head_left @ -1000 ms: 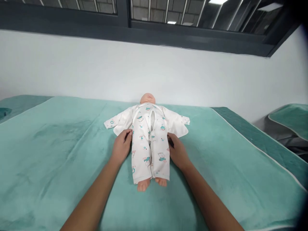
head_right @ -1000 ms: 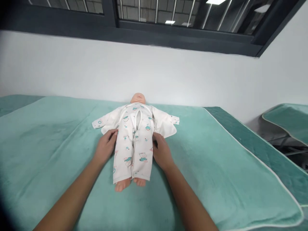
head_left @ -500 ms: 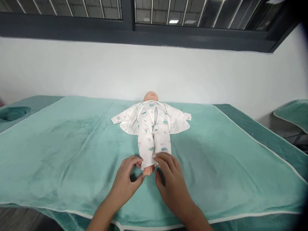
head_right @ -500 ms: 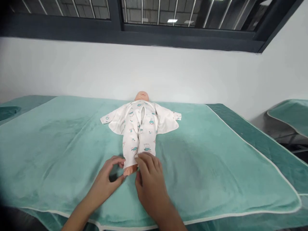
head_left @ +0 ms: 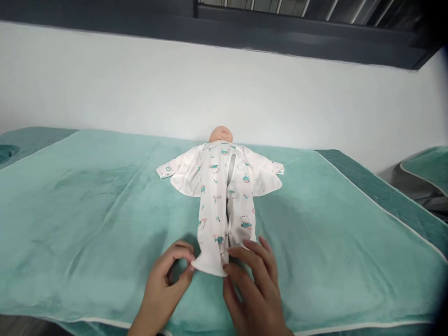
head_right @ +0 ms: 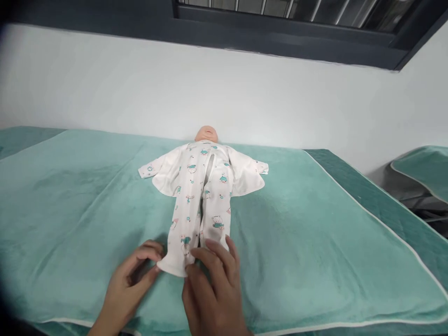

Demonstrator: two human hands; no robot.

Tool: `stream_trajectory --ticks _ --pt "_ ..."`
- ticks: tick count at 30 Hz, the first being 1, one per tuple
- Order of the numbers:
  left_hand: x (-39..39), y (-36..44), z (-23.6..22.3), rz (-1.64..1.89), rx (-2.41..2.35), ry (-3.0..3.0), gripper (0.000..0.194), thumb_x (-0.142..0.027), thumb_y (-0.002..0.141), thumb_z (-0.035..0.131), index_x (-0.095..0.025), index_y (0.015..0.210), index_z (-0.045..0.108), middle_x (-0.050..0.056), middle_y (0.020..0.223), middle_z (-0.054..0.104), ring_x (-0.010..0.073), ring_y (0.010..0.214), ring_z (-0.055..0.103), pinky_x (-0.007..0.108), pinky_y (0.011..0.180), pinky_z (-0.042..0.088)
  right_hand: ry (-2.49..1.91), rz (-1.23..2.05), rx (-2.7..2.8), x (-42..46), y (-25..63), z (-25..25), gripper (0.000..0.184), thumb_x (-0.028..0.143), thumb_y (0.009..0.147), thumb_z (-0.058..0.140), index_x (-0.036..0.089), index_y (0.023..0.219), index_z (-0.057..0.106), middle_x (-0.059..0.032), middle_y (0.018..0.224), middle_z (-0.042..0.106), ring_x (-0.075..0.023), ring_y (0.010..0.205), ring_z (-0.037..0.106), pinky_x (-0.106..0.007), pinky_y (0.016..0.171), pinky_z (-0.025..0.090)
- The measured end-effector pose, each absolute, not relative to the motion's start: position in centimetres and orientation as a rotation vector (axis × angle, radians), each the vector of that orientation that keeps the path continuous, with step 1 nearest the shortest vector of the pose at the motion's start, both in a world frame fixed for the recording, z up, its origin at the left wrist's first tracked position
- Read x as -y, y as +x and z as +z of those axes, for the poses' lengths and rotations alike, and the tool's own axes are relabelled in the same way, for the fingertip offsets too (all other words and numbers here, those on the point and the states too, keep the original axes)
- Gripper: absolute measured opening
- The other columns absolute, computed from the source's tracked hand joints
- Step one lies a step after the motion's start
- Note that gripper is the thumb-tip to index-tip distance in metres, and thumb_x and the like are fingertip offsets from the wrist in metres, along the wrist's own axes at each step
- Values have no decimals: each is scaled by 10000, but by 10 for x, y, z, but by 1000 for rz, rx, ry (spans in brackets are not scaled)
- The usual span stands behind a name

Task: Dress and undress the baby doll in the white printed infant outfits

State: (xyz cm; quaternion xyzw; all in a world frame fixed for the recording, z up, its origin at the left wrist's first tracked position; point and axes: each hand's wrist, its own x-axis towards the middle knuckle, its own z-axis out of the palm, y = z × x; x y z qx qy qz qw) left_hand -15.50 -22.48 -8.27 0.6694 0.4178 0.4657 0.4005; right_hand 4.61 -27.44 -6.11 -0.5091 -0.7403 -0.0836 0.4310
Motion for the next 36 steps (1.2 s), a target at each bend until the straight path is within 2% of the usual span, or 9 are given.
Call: stream_trajectory --ticks 5,8,10,14,19,22,26,33,36 --pt "230 -165 -91 1225 -898 1564 59 -209 882 581 -219 840 621 52 836 578 194 811 554 305 702 447 -1241 -80 1894 284 57 -73 387 42 786 554 238 1115 612 -106 1245 593 -305 1255 490 -571 1036 433" --pt "230 -165 -95 1278 -824 1449 162 -232 927 505 -206 808 612 47 752 558 202 790 540 356 768 437 -1345 -10 1691 282 73 -81 428 56 859 509 233 1247 541 -132 1250 550 -268 1201 521 -488 937 510" --pt "228 -163 -97 1354 -824 1360 217 -234 940 481 -202 764 602 24 668 522 187 727 521 378 807 428 -1500 27 1526 278 81 -86 398 102 892 508 225 1270 500 -138 1225 550 -257 1139 548 -463 884 524" --pt "224 -160 -96 1411 -925 1338 210 -240 931 518 -211 749 620 1 625 499 177 698 517 352 775 431 -1696 142 1485 268 88 -94 282 243 879 609 236 1151 535 -97 1118 610 -263 1000 578 -446 800 504" --pt "233 -133 -66 1344 -1259 1727 66 -231 863 622 -260 874 680 33 882 646 209 841 581 310 706 459 -1694 163 1489 262 86 -94 113 269 923 553 249 1033 571 -49 1022 642 -240 925 566 -403 773 441" --pt "238 -106 -47 1302 -1244 2118 212 -178 841 623 -293 1010 679 46 1006 668 244 988 586 371 840 480 -1624 198 1472 265 88 -94 64 285 945 539 251 979 580 -27 941 642 -216 862 568 -368 748 424" --pt "234 -80 -43 1146 -1213 2404 322 -153 861 588 -269 1157 632 67 1116 667 271 1149 538 445 988 424 -1470 316 1485 278 94 -98 79 227 949 505 244 964 581 -27 936 643 -198 847 584 -338 732 444" --pt "230 -65 -50 1113 -1149 2489 218 -116 859 564 -253 1010 641 28 1000 697 240 1052 586 498 1073 315 -1330 434 1451 288 97 -102 140 173 928 493 251 988 593 -39 945 638 -201 854 604 -340 734 481" --pt "234 -67 -49 1188 -1148 2385 189 -100 846 555 -249 944 617 22 920 689 225 982 605 499 1076 327 -1322 421 1443 287 98 -100 128 158 920 501 244 978 576 -42 952 630 -197 848 602 -337 728 482"
